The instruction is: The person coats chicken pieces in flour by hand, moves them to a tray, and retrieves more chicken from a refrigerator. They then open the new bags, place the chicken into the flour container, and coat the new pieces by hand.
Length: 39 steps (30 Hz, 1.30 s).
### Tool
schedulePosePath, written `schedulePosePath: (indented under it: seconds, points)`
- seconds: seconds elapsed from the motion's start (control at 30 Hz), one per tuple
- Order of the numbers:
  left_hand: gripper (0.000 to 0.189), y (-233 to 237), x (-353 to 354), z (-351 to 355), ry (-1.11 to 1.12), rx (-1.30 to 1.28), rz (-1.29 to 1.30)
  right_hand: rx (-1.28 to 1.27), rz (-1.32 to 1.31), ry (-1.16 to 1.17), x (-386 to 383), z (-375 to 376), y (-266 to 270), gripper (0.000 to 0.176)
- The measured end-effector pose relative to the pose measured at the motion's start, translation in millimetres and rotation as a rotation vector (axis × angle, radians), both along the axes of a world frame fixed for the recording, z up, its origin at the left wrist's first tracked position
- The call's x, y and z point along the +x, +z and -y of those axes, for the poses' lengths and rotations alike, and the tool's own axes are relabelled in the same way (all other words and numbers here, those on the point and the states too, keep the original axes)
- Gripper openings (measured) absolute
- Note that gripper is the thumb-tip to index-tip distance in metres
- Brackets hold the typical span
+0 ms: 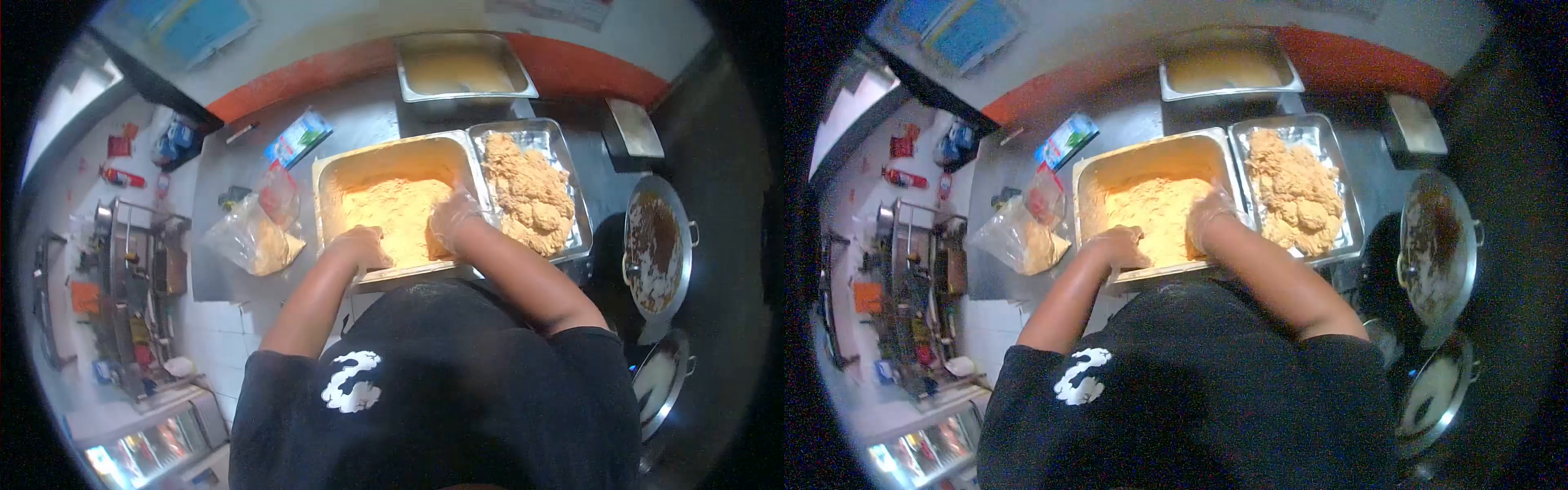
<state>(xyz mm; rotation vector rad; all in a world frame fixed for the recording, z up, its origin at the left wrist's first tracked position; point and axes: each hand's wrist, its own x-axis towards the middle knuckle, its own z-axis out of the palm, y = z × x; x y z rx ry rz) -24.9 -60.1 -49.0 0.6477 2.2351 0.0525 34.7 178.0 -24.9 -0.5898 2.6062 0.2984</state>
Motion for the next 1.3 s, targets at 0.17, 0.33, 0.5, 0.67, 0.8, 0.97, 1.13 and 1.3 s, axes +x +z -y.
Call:
schedulePosePath:
  seconds: [0.17,0.33,0.5,0.67,0.8,0.97,1.13,1.3]
  points:
    - [0.078,17,-2,5,0.055,0.015,0.086,-0.048,0.401,-0.415,-7,34,32,0.042]
    - [0.076,19,4,4,0.157,0.285,0.100,0.070,0.439,-0.294,0,38,14,0.043]
    - [0.070,13,-7,2,0.229,0.492,0.148,-0.235,0.317,-0.649,6,-1,-36,0.046]
    - [0.061,19,-4,7,0.276,0.607,0.057,-0.133,0.258,-0.493,24,22,7,0.049]
    - [0.062,8,-3,4,0.297,0.607,-0.090,0.112,0.302,-0.310,17,42,5,0.045]
    - [0.064,-11,1,8,0.354,0.773,-0.246,0.181,0.312,-0.247,12,46,19,0.038]
    - [0.063,-7,-6,9,0.320,0.880,-0.285,0.129,0.146,-0.193,13,10,-16,0.041]
    - [0.064,13,-2,12,0.301,0.791,-0.093,-0.010,0.210,-0.406,21,48,19,0.044]
